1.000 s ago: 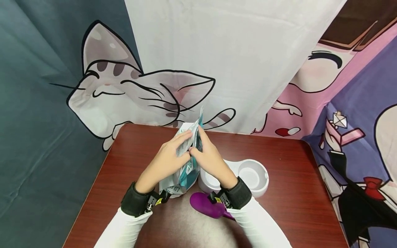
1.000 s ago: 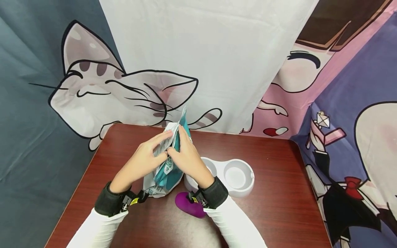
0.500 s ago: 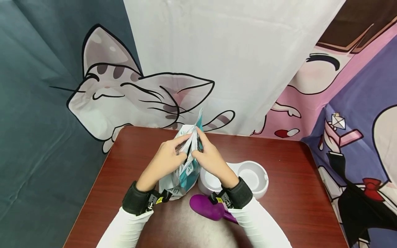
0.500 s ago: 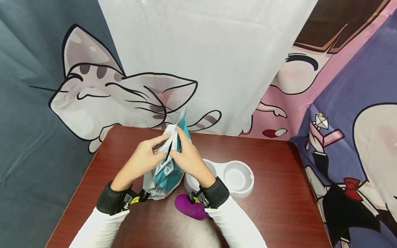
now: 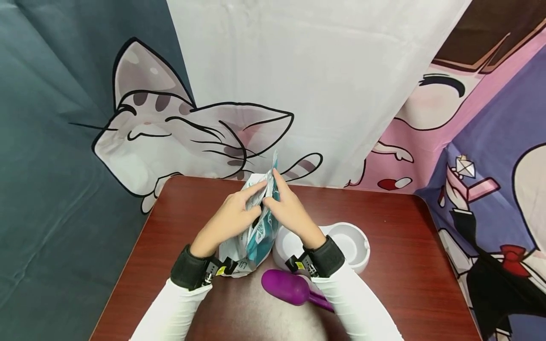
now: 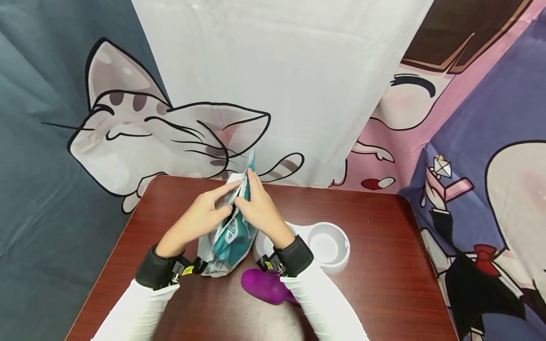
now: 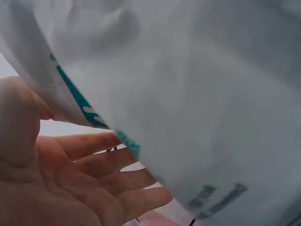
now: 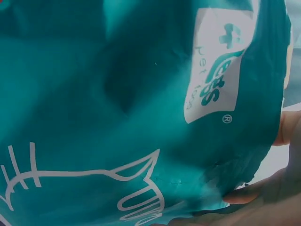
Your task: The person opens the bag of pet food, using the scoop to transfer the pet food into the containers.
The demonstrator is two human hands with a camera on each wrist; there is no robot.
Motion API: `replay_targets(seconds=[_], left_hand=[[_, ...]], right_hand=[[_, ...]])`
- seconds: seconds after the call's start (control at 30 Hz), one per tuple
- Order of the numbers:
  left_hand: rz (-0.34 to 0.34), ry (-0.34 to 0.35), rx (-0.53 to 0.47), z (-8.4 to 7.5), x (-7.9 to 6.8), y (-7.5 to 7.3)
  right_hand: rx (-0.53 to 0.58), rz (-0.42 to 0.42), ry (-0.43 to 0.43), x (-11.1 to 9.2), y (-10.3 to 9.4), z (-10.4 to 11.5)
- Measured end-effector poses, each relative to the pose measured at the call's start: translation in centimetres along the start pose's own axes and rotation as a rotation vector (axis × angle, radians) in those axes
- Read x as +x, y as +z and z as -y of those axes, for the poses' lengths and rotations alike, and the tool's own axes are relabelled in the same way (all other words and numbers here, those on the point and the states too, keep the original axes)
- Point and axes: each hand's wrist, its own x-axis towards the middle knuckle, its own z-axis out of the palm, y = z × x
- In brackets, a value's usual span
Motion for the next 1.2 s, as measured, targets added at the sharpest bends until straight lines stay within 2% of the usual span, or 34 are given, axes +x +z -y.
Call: replay_targets(seconds=[0.1,0.27,0.57,0.7,0.93,1.2], left_hand=[[0.002,0.023,0.012,-0.1,0.3,-0.2],[0.025,0.036,0.000,0.0,0.9,-0.3],[0.031,0.016,0.007,0.2,1.2,-0.3],[0.025,0.025,0.018,0.3,1.2,-0.1],[0.030,-0.005,0.014,0.2,1.3,0.1],[0.035,-0.011,0.015,0.0,1.4,0.1]], right_hand=[[-0.019,0.012,-0.013,0.3,-0.2,0.2],[-0.042,-0.021,-0.004,0.8,-0.3,0.1],[0.000,0.024,-0.019,0.9,-0.3,-0.5],[-0.003,0.025,-0.019,1.0,-0.4,-0.6],[-0.036,0.005,0.012,1.3,-0.2,-0.6],[-0.027,0.061,0.029,1.3,-0.6,-0.3]])
